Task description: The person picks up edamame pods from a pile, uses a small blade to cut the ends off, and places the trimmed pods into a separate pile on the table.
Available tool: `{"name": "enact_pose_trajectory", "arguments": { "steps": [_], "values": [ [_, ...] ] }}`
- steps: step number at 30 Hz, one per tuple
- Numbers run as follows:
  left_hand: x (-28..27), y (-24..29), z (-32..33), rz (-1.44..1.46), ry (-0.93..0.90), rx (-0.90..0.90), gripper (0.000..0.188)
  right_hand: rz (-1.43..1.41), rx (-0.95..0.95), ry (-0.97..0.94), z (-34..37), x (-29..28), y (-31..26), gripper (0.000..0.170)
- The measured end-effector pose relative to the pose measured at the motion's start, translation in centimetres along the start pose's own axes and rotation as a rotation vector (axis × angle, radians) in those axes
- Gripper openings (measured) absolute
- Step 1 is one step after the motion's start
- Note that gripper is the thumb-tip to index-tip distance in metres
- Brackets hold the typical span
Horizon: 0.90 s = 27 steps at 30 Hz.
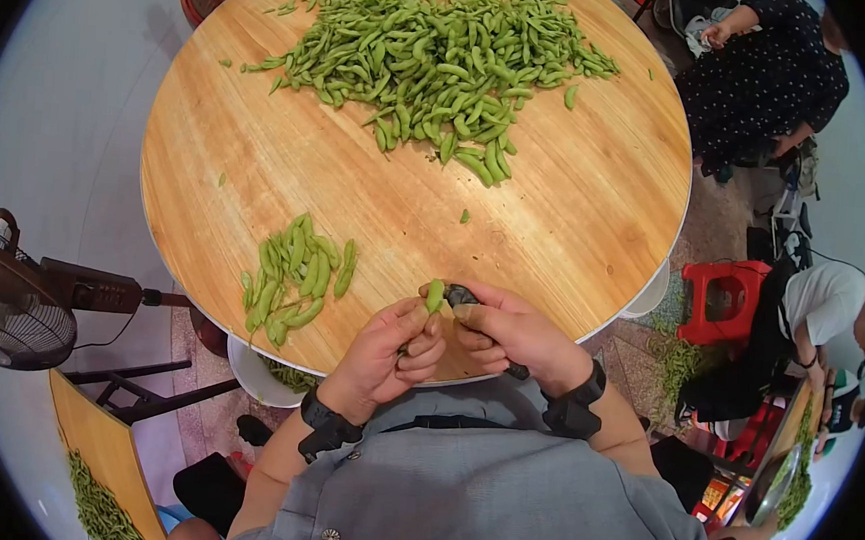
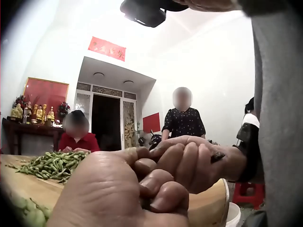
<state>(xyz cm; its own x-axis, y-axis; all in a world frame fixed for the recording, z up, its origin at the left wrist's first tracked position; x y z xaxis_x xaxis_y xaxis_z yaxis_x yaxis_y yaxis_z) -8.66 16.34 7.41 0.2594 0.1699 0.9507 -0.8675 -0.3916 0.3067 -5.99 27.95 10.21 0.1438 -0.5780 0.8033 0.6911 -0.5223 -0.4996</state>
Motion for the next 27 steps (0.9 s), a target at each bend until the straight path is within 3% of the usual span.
{"name": "enact_pose_trajectory", "arguments": {
  "steps": [1, 4, 7, 9, 10, 12, 13, 15, 16, 18, 22, 24, 26, 27],
  "values": [
    [0.0, 0.0, -0.1, -0.003, -0.003, -0.003, 0.020, 0.147, 0.000, 0.133, 0.1, -0.4, -0.3, 0.030],
    [-0.1, -0.2, 0.0, 0.043, 0.014, 0.002, 0.021, 0.288, -0.147, 0.209, -0.1, -1.2, -1.4, 0.020],
    [0.1, -0.9, 0.0, 0.105, -0.026, -0.053, 0.019, 0.354, -0.187, 0.152, -1.1, -1.5, -1.3, 0.014],
    [-0.4, -0.7, 0.2, -0.288, 0.145, -0.109, 0.019, 0.362, -0.174, 0.159, -1.2, -1.7, -1.2, 0.013],
    [-0.4, -1.0, -0.1, -0.292, 0.140, -0.112, 0.019, 0.370, -0.153, 0.165, -1.1, -1.8, -1.1, 0.013],
    [0.0, 0.6, -0.6, -1.027, 0.273, 0.143, 0.021, 0.386, -0.145, 0.167, -1.2, -1.5, -0.8, 0.012],
    [0.3, 0.7, -0.6, -1.028, 0.264, 0.139, 0.021, 0.401, -0.129, 0.166, -1.1, -1.5, -0.6, 0.012],
    [0.1, -0.1, -0.2, -0.561, 0.327, -0.133, 0.022, 0.350, -0.152, 0.133, -0.8, -2.0, -0.5, 0.011],
    [-0.3, -0.1, -0.1, -0.563, 0.322, -0.139, 0.022, 0.301, -0.168, 0.090, -0.6, -2.0, -0.4, 0.011],
    [-0.4, -0.7, -0.3, -0.255, 0.129, -0.122, 0.021, 0.276, -0.170, 0.082, -0.3, -2.1, -0.3, 0.009],
    [-0.3, -0.5, -0.4, -0.229, 0.140, -0.161, 0.019, 0.348, -0.134, 0.106, -0.1, -2.3, -0.2, 0.008],
    [-0.5, -0.2, 0.0, -0.655, 0.283, -0.326, 0.021, 0.478, -0.095, 0.121, -0.1, -2.7, 0.1, 0.008],
    [0.2, 0.0, -0.2, -0.764, 0.197, -0.336, 0.021, 0.793, -0.080, 0.179, 0.6, -2.2, -1.3, 0.014],
    [0.4, 0.0, -0.2, -0.856, 0.145, -0.346, 0.021, 0.918, -0.186, 0.132, 0.5, -2.6, -1.2, 0.016]
  ]
}}
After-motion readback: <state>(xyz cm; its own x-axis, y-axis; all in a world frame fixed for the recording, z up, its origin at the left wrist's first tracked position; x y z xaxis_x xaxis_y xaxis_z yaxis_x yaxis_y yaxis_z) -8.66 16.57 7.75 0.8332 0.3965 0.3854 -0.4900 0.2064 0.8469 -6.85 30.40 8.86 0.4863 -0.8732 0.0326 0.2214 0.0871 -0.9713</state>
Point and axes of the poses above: each hand's wrist, its own z-axis away from the middle knuckle, its own x-axis out of the palm, y = z × x, the point moved 5 cm from there along -z, towards the middle knuckle, and after that the axes turned 11 degrees about -y, right-handed, at the moved point
